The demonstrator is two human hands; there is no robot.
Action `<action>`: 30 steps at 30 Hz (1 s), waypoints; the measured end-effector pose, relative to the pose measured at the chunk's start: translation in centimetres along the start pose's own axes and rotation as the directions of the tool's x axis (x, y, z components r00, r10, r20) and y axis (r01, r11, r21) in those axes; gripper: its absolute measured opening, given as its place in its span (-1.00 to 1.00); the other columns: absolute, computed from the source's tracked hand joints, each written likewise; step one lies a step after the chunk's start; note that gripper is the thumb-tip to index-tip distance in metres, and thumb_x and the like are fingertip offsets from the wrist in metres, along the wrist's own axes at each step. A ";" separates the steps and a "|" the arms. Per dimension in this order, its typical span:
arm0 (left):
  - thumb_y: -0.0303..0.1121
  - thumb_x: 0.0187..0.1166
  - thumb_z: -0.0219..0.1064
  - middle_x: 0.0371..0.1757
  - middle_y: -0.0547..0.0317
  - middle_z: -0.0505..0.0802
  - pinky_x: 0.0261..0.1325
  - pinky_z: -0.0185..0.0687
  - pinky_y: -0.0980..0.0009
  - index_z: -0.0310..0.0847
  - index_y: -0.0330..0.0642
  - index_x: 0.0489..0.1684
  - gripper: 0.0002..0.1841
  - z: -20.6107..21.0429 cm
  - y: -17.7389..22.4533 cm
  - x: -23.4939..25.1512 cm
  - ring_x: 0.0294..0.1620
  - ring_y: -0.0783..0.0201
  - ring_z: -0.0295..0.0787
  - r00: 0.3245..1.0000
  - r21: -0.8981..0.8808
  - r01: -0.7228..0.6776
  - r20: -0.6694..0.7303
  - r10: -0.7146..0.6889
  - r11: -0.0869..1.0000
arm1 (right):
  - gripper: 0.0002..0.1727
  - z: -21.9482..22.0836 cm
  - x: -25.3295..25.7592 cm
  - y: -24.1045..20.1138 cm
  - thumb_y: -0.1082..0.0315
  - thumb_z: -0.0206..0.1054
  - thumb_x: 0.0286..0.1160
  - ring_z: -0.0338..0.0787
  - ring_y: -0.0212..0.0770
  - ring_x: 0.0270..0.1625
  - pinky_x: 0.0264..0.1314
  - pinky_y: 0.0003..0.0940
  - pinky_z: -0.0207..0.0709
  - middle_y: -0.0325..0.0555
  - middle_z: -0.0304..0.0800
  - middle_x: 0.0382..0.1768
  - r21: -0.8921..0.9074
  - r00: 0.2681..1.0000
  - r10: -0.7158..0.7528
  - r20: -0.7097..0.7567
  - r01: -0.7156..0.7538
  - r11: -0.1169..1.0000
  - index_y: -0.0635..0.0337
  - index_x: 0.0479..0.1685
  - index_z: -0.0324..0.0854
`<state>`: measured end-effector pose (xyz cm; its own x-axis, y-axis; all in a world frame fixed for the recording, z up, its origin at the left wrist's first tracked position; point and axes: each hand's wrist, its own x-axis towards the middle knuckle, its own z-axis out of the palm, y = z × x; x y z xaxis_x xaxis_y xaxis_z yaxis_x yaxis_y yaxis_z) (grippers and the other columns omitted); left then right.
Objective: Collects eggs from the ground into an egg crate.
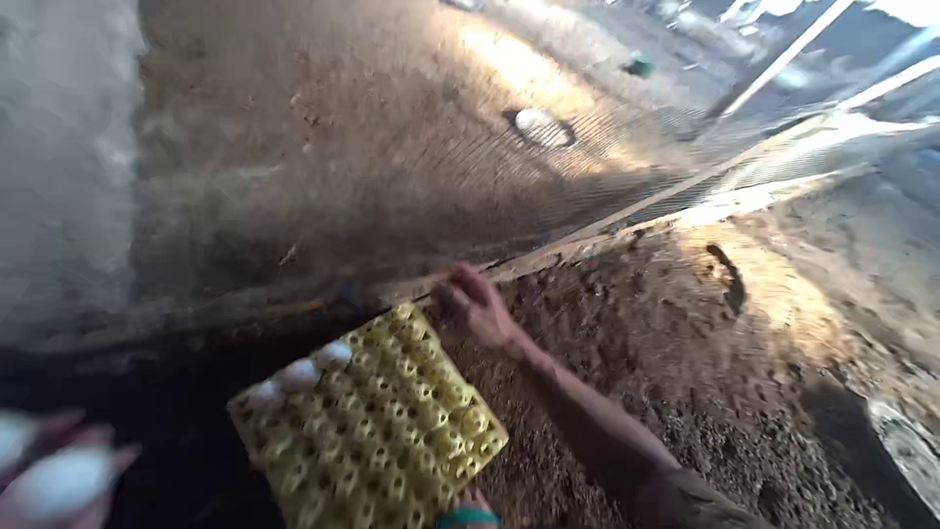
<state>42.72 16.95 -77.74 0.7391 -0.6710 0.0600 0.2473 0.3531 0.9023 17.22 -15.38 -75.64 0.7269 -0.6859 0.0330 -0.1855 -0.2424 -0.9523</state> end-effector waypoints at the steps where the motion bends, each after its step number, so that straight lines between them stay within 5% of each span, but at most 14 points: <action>1: -0.38 0.71 0.20 0.11 0.34 0.84 0.07 0.75 0.49 0.48 -0.08 0.39 -0.68 -2.3 -0.7 1.1 0.01 0.46 0.81 0.973 0.170 -0.051 0.232 0.010 0.984 | -0.62 -0.2 -0.3 0.0 0.34 0.09 0.82 0.81 -0.35 -0.20 -0.14 -0.38 0.74 -0.10 0.85 -0.08 -0.009 1.000 -0.005 0.019 0.005 1.000 0.22 0.49 0.50; 2: -0.19 0.65 0.31 0.12 0.40 0.80 -0.07 0.79 0.49 0.41 0.09 0.47 -0.57 -0.9 -0.6 0.8 -0.07 0.50 0.80 0.997 0.406 -0.027 0.083 -0.007 0.913 | -0.61 -0.3 -0.6 0.1 0.31 0.08 0.84 0.84 -0.33 -0.16 -0.11 -0.35 0.77 -0.10 0.86 -0.03 -0.005 0.999 -0.009 0.039 0.009 1.000 0.18 0.54 0.46; 3: -0.18 0.56 0.37 0.13 0.27 0.74 -0.08 0.80 0.43 0.34 0.01 0.54 -0.44 1.1 -0.6 0.8 -0.10 0.47 0.78 1.000 0.619 0.018 -0.025 -0.003 0.785 | -0.60 -0.2 -0.5 0.5 0.31 0.07 0.84 0.85 -0.30 -0.12 -0.08 -0.30 0.80 -0.09 0.85 -0.01 0.012 0.998 -0.026 0.049 0.025 1.000 0.19 0.55 0.43; 5: -0.15 0.47 0.52 0.13 -0.11 0.81 0.14 0.78 0.09 0.44 -0.19 0.51 -0.36 3.5 -0.8 1.6 0.00 0.17 0.83 0.997 0.858 0.009 0.032 -0.070 0.513 | -0.60 0.2 -0.3 1.5 0.29 0.04 0.84 0.85 -0.28 -0.11 -0.07 -0.26 0.82 -0.13 0.82 -0.01 0.025 0.997 -0.062 0.049 0.061 0.998 0.19 0.55 0.37; 8: -0.06 0.46 0.57 0.11 -0.21 0.85 0.23 0.70 -0.20 0.60 -0.20 0.45 -0.38 6.0 -2.9 3.2 0.10 -0.13 0.85 0.946 0.955 -0.142 0.208 -0.248 0.259 | -0.60 0.0 -0.8 2.1 0.23 0.00 0.84 0.85 -0.33 -0.12 -0.10 -0.31 0.82 -0.23 0.79 0.00 0.009 0.998 -0.047 0.031 0.047 0.999 0.07 0.56 0.33; 12: 0.02 0.52 0.51 0.15 -0.24 0.79 0.12 0.69 -0.28 0.58 0.01 0.54 -0.39 8.4 -5.6 4.0 0.12 -0.25 0.79 0.882 0.978 -0.198 0.205 -0.423 0.061 | -0.61 -0.3 -0.9 2.2 0.22 -0.02 0.85 0.86 -0.31 -0.14 -0.14 -0.32 0.81 -0.23 0.80 -0.02 0.015 0.999 -0.042 0.004 0.042 0.999 0.07 0.53 0.34; 21: -0.12 0.55 0.49 0.30 -0.21 0.71 0.02 0.69 -0.22 0.59 0.13 0.50 -0.49 14.9 -10.1 7.5 0.28 -0.28 0.69 0.793 0.924 -0.336 0.171 -0.585 -0.185 | -0.63 0.1 -0.4 2.3 0.28 0.00 0.83 0.85 -0.34 -0.19 -0.13 -0.34 0.80 -0.22 0.81 -0.12 0.034 0.998 -0.041 -0.036 0.042 0.999 0.20 0.48 0.36; 24: -0.12 0.54 0.50 0.35 -0.25 0.70 0.10 0.63 -0.27 0.58 0.09 0.53 -0.46 15.0 -10.8 8.3 0.33 -0.32 0.66 0.767 0.916 -0.323 0.105 -0.633 -0.239 | -0.64 0.2 -0.9 2.3 0.29 0.06 0.81 0.78 -0.36 -0.25 -0.18 -0.36 0.73 -0.15 0.78 -0.16 -0.119 0.998 -0.012 0.067 0.020 0.993 0.26 0.43 0.43; 27: -0.04 0.54 0.48 0.37 -0.26 0.69 0.13 0.63 -0.29 0.47 0.08 0.65 -0.36 14.2 -10.6 8.7 0.35 -0.32 0.66 0.783 0.936 -0.281 0.095 -0.614 -0.213 | -0.69 2.5 -1.8 3.1 0.20 0.28 0.73 0.85 -0.13 -0.26 -0.11 -0.03 0.78 -0.01 0.85 -0.20 -0.435 0.945 0.104 0.309 0.043 0.899 0.23 0.18 0.69; 30: 0.07 0.61 0.39 0.32 -0.28 0.72 0.29 0.58 -0.31 0.53 -0.08 0.57 -0.38 13.1 -10.3 9.6 0.33 -0.27 0.68 0.821 0.984 -0.176 0.132 -0.555 -0.027 | -0.66 7.0 -2.4 5.0 0.05 0.35 0.64 0.85 0.04 -0.04 0.00 0.17 0.73 0.00 0.83 -0.02 -0.585 0.880 0.138 0.454 0.177 0.791 0.06 0.14 0.80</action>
<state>39.07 -1.71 -80.86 0.3872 -0.8328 -0.3956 -0.7536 -0.5331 0.3847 19.16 -10.11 -82.60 0.9142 -0.3262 -0.2404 -0.4050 -0.7147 -0.5703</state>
